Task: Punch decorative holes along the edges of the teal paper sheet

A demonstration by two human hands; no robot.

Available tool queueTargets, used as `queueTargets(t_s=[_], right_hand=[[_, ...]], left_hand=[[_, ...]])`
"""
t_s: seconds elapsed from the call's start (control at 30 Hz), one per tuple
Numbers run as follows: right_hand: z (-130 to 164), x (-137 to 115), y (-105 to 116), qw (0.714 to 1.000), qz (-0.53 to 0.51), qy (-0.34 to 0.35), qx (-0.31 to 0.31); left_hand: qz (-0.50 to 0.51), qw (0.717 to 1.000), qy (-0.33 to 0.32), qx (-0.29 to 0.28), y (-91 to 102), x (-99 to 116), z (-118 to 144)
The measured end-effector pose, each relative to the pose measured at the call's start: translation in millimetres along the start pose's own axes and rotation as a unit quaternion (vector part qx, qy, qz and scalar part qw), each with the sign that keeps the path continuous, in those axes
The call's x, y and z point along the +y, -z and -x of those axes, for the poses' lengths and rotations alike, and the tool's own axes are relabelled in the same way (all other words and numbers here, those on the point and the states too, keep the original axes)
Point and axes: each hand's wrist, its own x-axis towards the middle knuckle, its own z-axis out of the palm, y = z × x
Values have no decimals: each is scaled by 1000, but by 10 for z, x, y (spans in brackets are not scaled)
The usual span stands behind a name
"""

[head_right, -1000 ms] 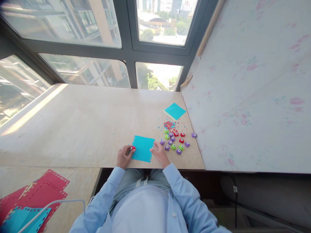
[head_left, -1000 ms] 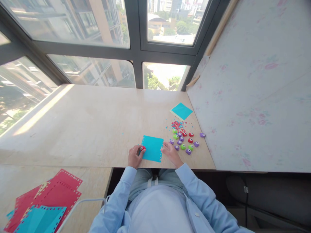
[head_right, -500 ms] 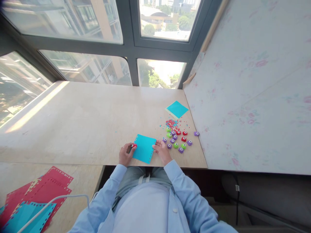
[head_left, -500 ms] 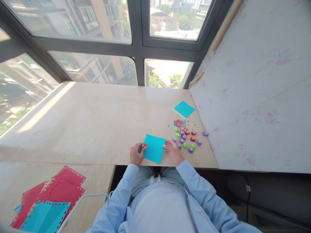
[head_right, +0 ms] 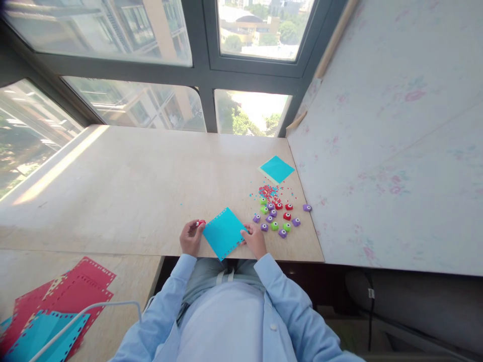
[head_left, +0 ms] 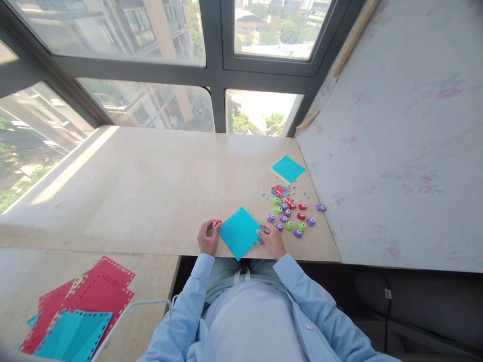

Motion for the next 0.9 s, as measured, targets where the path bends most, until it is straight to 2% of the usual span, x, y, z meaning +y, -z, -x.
queueTargets(t_s=[0.13, 0.33, 0.6, 0.73, 0.9], right_hand=[[65, 29, 32, 999, -13, -10, 32], [183, -12, 37, 996, -48, -63, 34], [13, -214, -34, 990, 57, -100, -86], [-75, -188, -47, 985, 141, -37, -96], [-80, -146, 81, 967, 223, 114, -39]], left_hand=[[-15, 1000, -11, 20, 5, 15, -10], [-41, 998, -50, 10, 4, 114, -21], [-35, 999, -39, 5, -1, 122, -4], [-33, 998, -50, 4, 14, 138, -8], [-44, 995, -91, 18, 20, 112, -23]])
